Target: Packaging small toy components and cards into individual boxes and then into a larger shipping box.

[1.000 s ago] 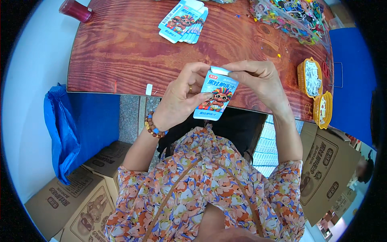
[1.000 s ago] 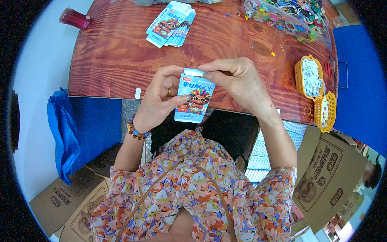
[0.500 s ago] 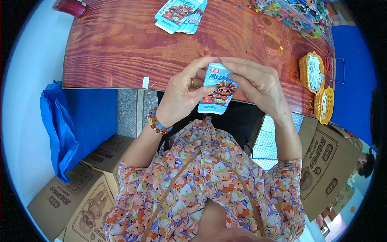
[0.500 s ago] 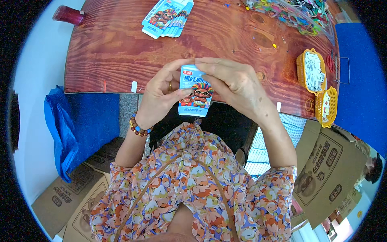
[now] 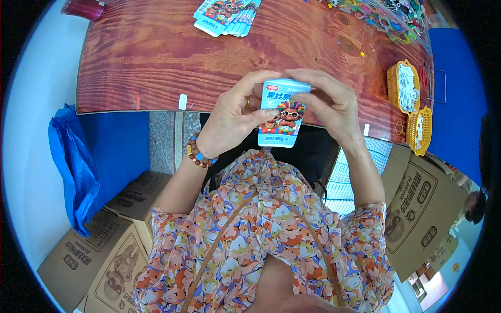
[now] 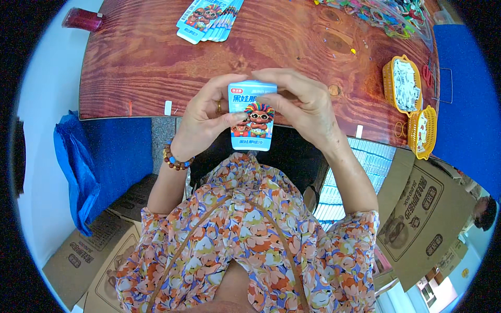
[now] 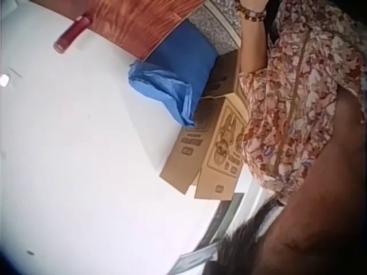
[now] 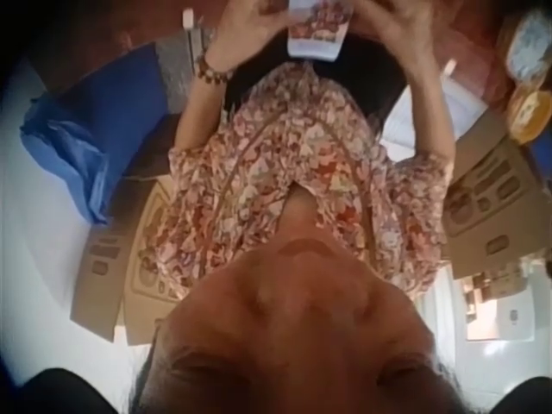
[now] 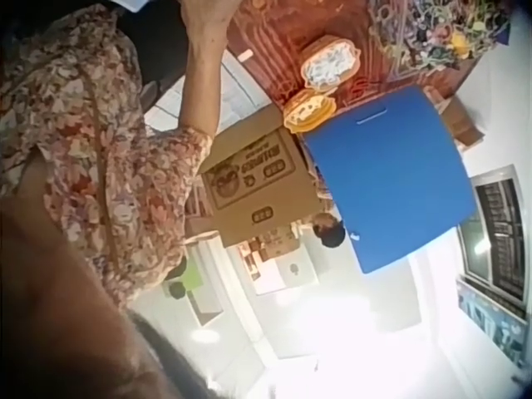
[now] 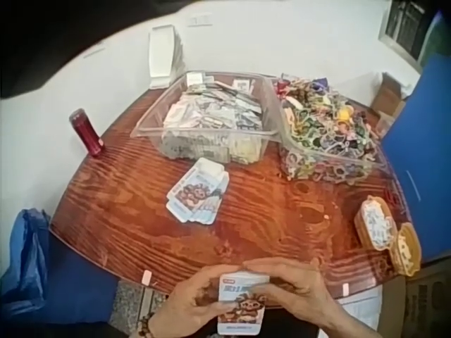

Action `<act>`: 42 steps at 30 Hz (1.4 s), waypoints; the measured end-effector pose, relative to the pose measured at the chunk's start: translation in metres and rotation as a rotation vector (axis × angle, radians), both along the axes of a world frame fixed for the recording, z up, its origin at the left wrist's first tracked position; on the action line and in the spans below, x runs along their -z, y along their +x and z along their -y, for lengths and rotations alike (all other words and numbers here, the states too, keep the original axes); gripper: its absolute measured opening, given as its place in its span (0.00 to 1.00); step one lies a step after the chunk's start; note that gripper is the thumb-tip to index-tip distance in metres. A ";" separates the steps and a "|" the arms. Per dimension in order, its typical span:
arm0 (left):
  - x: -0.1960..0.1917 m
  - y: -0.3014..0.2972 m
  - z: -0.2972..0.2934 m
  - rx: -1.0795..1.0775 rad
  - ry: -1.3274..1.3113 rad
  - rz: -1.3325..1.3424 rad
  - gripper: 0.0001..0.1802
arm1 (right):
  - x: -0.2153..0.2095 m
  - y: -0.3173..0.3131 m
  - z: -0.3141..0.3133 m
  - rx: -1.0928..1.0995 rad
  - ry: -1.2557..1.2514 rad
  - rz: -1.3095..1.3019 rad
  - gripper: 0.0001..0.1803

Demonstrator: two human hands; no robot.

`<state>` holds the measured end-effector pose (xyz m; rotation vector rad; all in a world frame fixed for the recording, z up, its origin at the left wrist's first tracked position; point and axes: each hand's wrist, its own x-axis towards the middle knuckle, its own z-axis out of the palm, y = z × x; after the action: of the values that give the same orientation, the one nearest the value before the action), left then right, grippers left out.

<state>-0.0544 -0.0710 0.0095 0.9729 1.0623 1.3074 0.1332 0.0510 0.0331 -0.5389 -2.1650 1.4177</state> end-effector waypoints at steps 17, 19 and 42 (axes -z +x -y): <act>0.006 -0.010 -0.007 0.013 0.040 -0.069 0.24 | -0.005 -0.008 -0.011 -0.024 -0.038 0.118 0.17; 0.005 -0.012 -0.016 -0.021 0.084 0.023 0.29 | -0.002 -0.007 -0.021 -0.020 -0.133 0.130 0.16; -0.004 -0.049 -0.025 -0.387 0.164 -0.700 0.52 | -0.058 -0.210 -0.250 0.287 0.673 0.488 0.17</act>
<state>-0.1032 -0.0459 0.0137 1.4567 1.7634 1.4085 -0.0763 0.3007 0.0915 -0.9415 -2.6061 0.3713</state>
